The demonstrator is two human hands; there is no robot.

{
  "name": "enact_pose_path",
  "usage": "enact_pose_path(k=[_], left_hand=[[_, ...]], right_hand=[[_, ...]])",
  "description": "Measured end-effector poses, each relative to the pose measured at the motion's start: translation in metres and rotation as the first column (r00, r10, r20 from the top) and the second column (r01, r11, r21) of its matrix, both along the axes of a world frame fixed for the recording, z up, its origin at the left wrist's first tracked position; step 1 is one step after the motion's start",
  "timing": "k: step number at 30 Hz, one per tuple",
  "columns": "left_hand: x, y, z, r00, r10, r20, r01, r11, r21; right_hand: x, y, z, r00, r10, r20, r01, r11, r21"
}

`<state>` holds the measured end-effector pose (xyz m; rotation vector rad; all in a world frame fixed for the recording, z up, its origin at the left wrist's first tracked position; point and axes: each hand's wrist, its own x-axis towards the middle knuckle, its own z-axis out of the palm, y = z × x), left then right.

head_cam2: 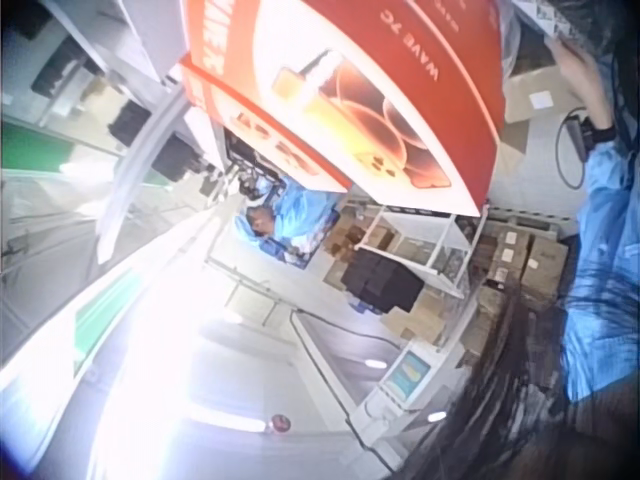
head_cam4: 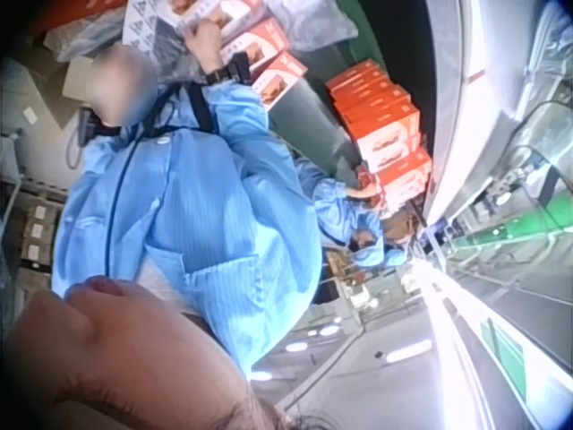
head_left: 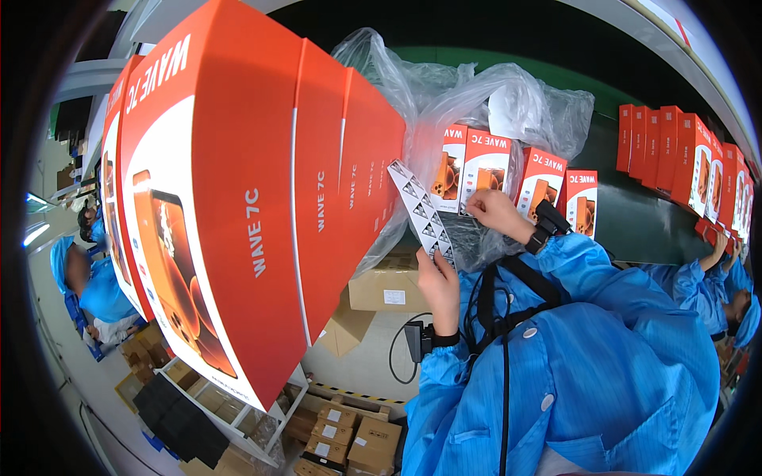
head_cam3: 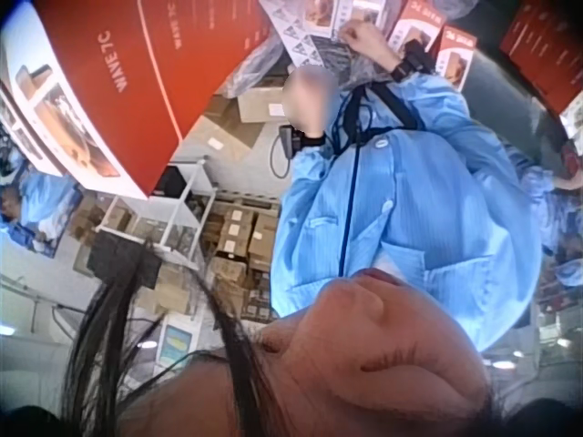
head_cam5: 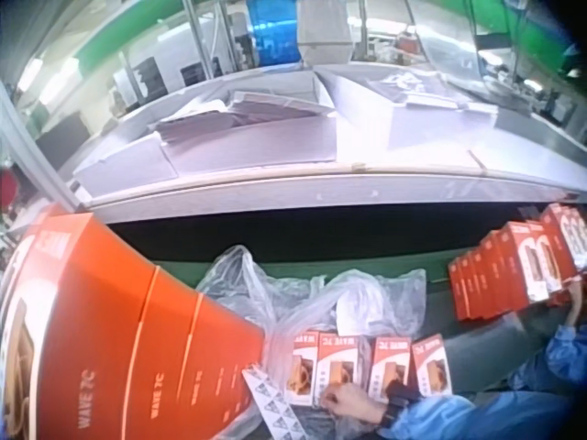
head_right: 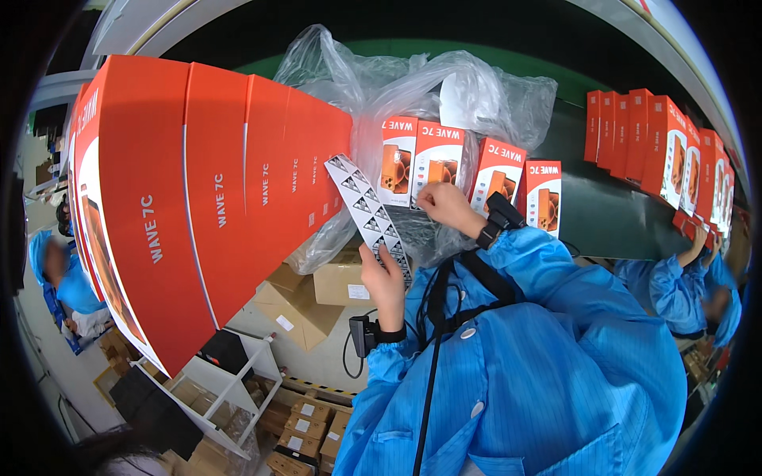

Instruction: Applying stickers and labels to product boxes on a manufacturing assembly line.

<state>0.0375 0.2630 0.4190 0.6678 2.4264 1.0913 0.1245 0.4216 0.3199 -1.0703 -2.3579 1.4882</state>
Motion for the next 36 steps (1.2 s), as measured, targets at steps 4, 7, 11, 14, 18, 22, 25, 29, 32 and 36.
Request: enact_pose_path(k=[4,7,11,14,18,22,25,29,32,36], left_hand=[[0.000,0.001,0.000,1.000,-0.014,-0.004,0.014,1.000,0.015],[0.000,-0.001,-0.001,0.999,-0.019,-0.031,0.019,1.000,0.018],[0.001,-0.002,-0.002,1.000,-0.014,-0.027,0.015,0.999,0.046],[0.002,0.000,-0.001,0.999,-0.019,-0.050,0.024,0.995,0.096],[0.000,-0.007,-0.007,0.997,-0.047,-0.059,0.054,0.990,0.129],[0.006,-0.003,0.003,0.887,0.022,0.462,-0.162,0.950,0.267],[0.011,0.003,0.017,0.850,-0.048,0.525,-0.203,0.889,0.410],[0.015,-0.001,0.010,0.851,-0.115,0.513,-0.123,0.905,0.408],[0.020,0.002,0.012,0.869,-0.157,0.469,-0.041,0.922,0.385],[0.027,0.005,0.015,0.888,-0.202,0.413,0.015,0.911,0.413]], right_hand=[[-0.001,-0.002,0.002,0.999,-0.027,0.030,0.028,1.000,-0.002],[-0.003,-0.005,0.002,0.998,-0.055,0.044,0.054,0.999,0.007],[-0.001,-0.006,-0.003,0.999,-0.034,-0.012,0.035,0.995,0.093],[0.000,-0.003,-0.001,0.998,-0.053,-0.037,0.062,0.940,0.337],[0.000,-0.002,0.044,0.996,-0.036,0.077,0.069,0.873,-0.484],[0.013,-0.017,0.073,0.918,-0.217,-0.331,-0.117,0.652,-0.750],[0.018,-0.023,0.080,0.850,-0.444,-0.284,0.061,0.617,-0.784],[0.025,-0.027,0.103,0.912,-0.204,-0.356,0.128,0.966,-0.226],[0.032,-0.034,0.128,0.925,-0.122,-0.360,0.062,0.983,-0.174],[0.045,-0.038,0.140,0.927,-0.118,-0.356,0.051,0.980,-0.192]])
